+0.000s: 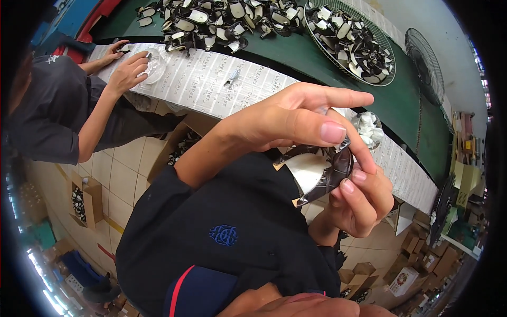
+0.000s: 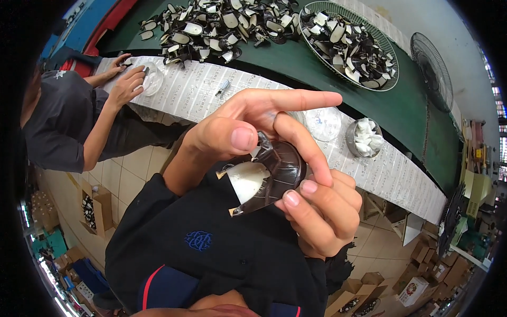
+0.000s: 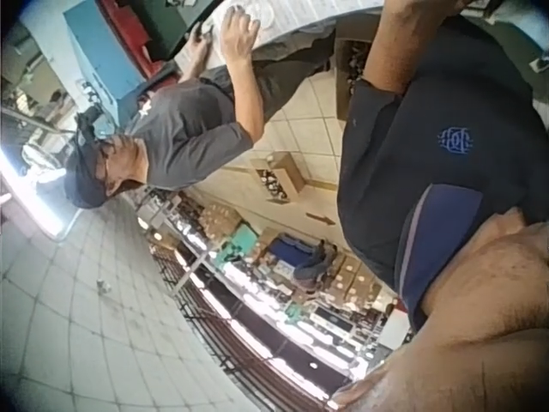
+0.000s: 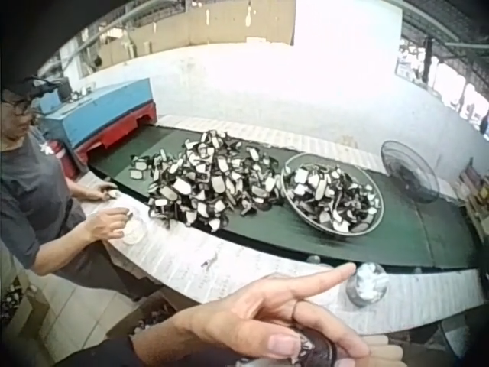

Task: Assembling small components onto a shoe upper at a manufacturing workstation.

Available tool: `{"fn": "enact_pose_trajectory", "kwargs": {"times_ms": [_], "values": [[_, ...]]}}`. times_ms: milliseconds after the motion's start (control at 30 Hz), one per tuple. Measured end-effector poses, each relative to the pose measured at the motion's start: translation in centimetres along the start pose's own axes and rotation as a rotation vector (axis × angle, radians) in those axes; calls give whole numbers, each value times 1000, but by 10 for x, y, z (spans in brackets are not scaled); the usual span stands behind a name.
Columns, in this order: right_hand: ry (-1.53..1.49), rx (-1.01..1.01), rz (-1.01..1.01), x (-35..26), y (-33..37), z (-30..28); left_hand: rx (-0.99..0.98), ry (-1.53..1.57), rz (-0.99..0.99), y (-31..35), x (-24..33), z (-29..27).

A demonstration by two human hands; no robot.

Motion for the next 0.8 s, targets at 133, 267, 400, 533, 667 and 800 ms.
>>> {"fn": "enact_pose_trajectory", "kwargs": {"times_ms": [133, 267, 400, 533, 667, 800], "values": [[46, -6, 20, 2, 2, -2, 30, 64, -34, 3, -7, -4], [73, -11, 27, 1, 2, -1, 23, 107, -35, 5, -11, -6], [67, -9, 15, 0, 3, 2, -19, 155, -28, 6, -11, -7], [61, -15, 5, 1, 2, 5, -50, 151, 17, 6, -8, -6], [72, 3, 8, 1, 1, 8, -51, 114, 33, 8, -4, -7], [106, 1, 23, 2, 3, 12, -35, 107, 11, 11, -2, -10]]}}
Point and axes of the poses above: each hand's wrist, its own y-axis away from the middle knuckle, its own z-axis out of the palm, x = y × z, the point moved 4 cm from there along -y, towards the middle knuckle, and after that the axes turned 14 degrees about -x, right-handed, at the moved point
